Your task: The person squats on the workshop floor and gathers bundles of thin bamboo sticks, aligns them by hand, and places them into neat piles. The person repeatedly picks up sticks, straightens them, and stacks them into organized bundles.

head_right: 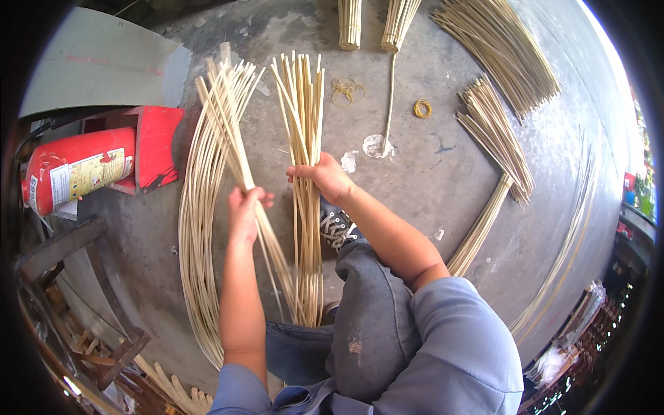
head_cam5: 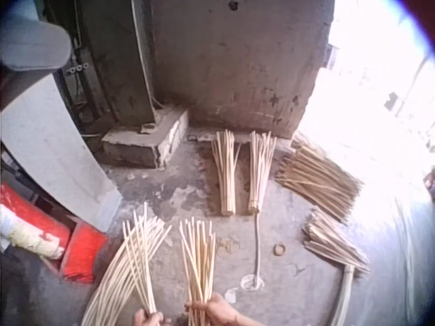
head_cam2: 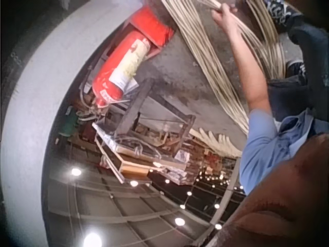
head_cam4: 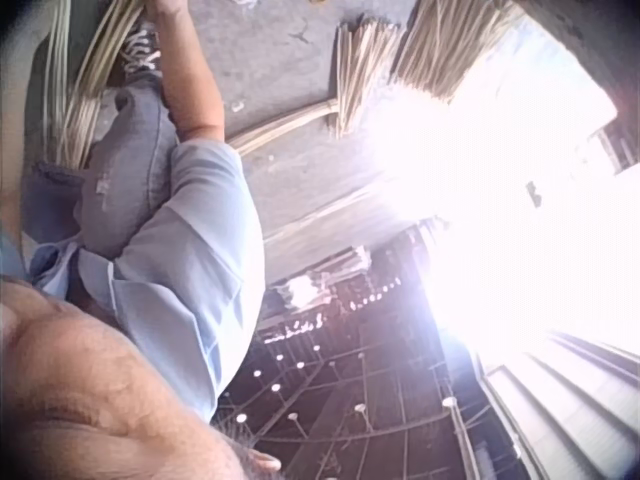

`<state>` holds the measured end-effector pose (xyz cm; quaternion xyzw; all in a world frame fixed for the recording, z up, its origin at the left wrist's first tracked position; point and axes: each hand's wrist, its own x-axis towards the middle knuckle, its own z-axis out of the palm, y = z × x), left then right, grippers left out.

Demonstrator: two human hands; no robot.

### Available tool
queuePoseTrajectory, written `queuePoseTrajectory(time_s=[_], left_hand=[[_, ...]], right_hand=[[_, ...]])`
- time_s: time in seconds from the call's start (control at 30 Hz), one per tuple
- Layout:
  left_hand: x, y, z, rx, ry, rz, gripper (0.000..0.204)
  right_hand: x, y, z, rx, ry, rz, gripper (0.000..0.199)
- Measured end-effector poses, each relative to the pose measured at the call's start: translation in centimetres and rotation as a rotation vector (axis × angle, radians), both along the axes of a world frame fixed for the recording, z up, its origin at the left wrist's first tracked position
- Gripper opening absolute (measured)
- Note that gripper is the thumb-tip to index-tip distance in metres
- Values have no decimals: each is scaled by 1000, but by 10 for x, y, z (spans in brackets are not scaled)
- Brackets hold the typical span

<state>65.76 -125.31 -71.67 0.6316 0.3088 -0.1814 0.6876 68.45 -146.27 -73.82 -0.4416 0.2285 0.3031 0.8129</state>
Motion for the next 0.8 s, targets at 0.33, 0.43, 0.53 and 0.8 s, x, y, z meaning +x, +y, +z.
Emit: queuePoseTrajectory(time_s=[0.33, 0.43, 0.53, 0.8], left_hand=[[8, -26, 14, -119, 98, -204, 26], [9, -26, 14, -107, 143, -243, 24], [9, -31, 14, -103, 137, -256, 22], [9, -35, 16, -113, 149, -265, 19]], right_hand=[[1, 7, 4, 27, 8, -21, 21], [2, 15, 15, 124, 43, -79, 21], [2, 12, 13, 72, 43, -70, 22], [-1, 8, 2, 25, 19, -62, 26]])
